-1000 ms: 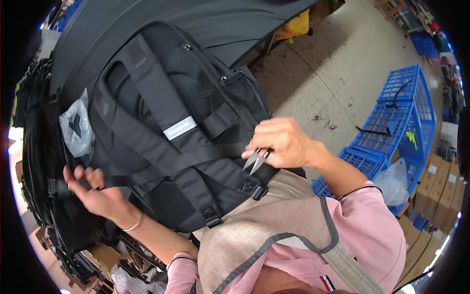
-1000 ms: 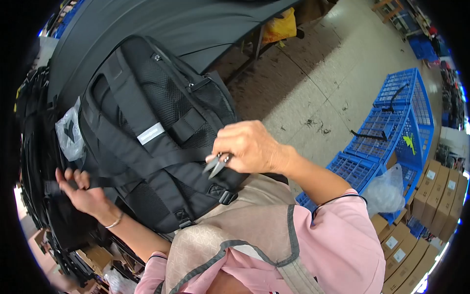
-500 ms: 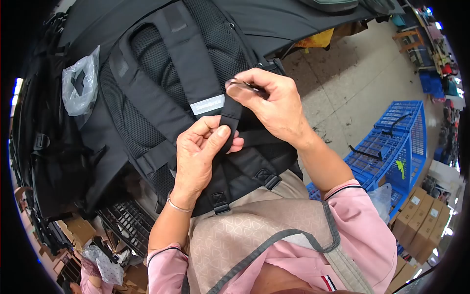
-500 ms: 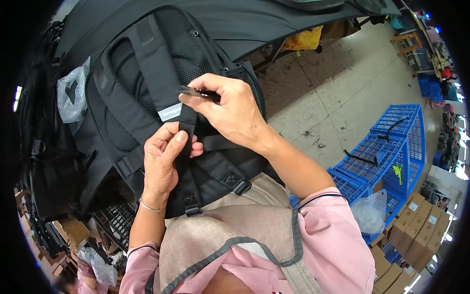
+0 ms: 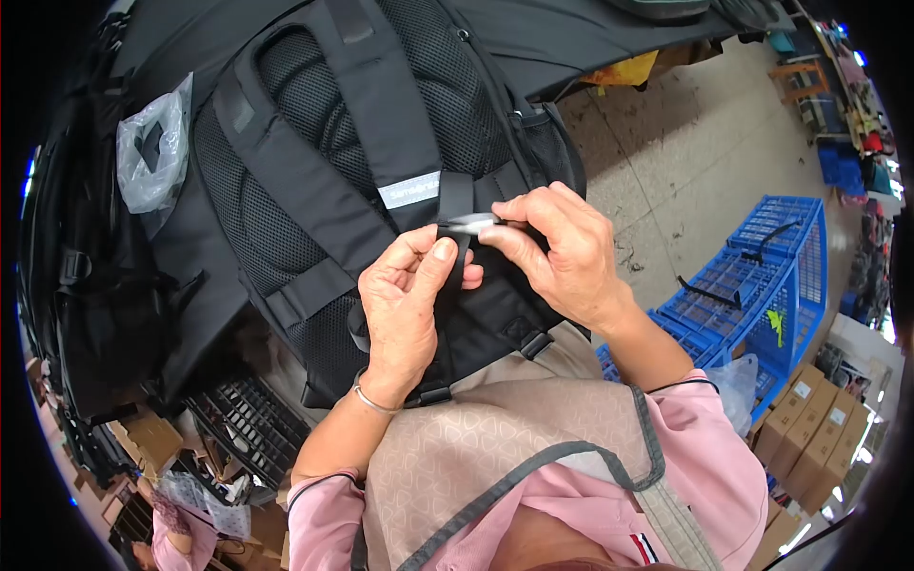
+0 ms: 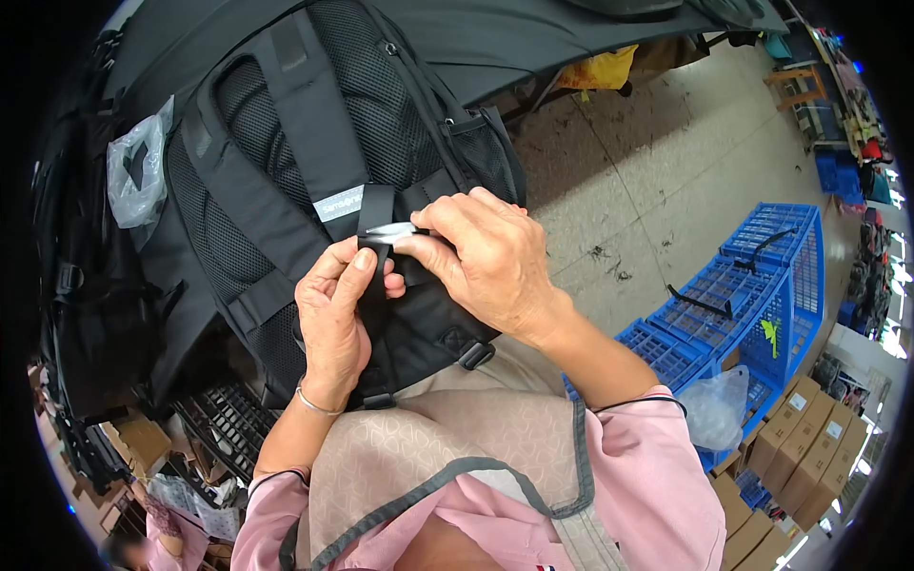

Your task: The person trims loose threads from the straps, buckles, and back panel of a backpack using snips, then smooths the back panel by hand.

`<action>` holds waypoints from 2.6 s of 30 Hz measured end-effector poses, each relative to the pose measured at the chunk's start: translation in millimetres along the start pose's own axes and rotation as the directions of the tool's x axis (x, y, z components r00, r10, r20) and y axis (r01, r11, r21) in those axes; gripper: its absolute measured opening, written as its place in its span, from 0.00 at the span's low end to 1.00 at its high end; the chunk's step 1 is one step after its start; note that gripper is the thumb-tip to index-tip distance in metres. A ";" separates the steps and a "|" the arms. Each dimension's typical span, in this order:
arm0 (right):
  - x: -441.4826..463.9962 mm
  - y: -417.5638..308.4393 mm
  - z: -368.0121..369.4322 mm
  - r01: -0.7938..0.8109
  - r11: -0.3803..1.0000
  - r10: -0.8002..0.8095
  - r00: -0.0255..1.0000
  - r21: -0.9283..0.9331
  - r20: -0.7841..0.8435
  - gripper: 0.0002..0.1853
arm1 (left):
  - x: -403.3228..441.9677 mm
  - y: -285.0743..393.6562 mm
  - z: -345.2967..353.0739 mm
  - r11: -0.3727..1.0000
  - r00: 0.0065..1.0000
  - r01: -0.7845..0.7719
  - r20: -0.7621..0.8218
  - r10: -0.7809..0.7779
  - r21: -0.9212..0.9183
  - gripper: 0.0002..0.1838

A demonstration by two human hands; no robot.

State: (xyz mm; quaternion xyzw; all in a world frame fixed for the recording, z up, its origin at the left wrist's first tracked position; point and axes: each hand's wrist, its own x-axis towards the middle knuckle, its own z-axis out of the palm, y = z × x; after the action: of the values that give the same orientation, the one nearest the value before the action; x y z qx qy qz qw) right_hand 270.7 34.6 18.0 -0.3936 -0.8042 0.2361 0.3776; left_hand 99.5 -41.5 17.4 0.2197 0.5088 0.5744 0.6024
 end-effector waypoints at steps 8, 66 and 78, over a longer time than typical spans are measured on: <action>-1.1 2.3 -1.5 -0.076 0.994 0.073 0.997 0.080 0.037 0.08 | 4.1 3.5 1.8 0.998 1.000 0.027 -0.006 -0.027 0.059 0.10; 48.7 -58.5 79.7 -0.718 0.435 0.277 0.681 0.543 0.678 0.09 | 195.3 219.7 -297.4 0.313 0.603 -0.065 -0.213 0.769 0.947 0.14; 53.1 -50.4 85.3 -0.805 0.363 0.254 0.571 0.470 0.781 0.08 | 73.5 242.4 -176.4 0.247 0.244 -0.969 0.084 0.966 -0.017 0.27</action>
State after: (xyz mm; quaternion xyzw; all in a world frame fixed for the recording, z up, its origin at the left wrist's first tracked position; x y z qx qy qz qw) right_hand 158.7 41.5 23.0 -0.3379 -0.4908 0.7917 0.1351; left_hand -179.7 28.5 128.7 0.5191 0.2540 0.8043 0.1382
